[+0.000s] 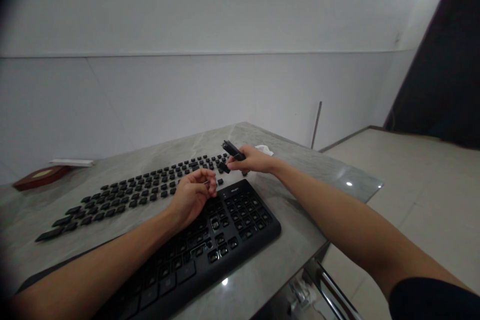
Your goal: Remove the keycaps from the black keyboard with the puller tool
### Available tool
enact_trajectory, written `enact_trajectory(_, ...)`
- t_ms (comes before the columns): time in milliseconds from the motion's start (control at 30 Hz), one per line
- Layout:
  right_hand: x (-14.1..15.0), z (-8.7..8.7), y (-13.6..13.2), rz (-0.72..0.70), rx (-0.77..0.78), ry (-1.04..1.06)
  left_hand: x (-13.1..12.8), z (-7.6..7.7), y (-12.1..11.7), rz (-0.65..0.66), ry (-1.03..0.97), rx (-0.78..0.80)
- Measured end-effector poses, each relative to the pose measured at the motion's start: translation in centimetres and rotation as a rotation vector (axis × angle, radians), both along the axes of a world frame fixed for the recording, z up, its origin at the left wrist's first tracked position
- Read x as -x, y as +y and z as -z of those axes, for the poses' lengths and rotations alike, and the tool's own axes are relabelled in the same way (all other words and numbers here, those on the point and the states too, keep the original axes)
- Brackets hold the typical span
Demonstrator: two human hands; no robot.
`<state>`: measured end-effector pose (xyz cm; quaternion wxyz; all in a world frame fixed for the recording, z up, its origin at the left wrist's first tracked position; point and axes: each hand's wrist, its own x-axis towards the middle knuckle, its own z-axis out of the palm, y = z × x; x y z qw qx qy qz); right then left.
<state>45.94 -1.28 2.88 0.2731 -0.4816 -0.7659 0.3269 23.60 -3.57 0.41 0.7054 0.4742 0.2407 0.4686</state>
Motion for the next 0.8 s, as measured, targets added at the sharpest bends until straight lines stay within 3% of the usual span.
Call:
enact_trajectory(233, 0.8, -0.3, -0.6, -0.061, 0.020, 0.118, -0.1, -0.1, -0.4, 0.056, 0.064, -0.046)
enact_trajectory(800, 1.1, -0.5, -1.2, -0.153, 0.105, 0.134, -0.1, 0.3, -0.5, 0.026, 0.103, -0.138)
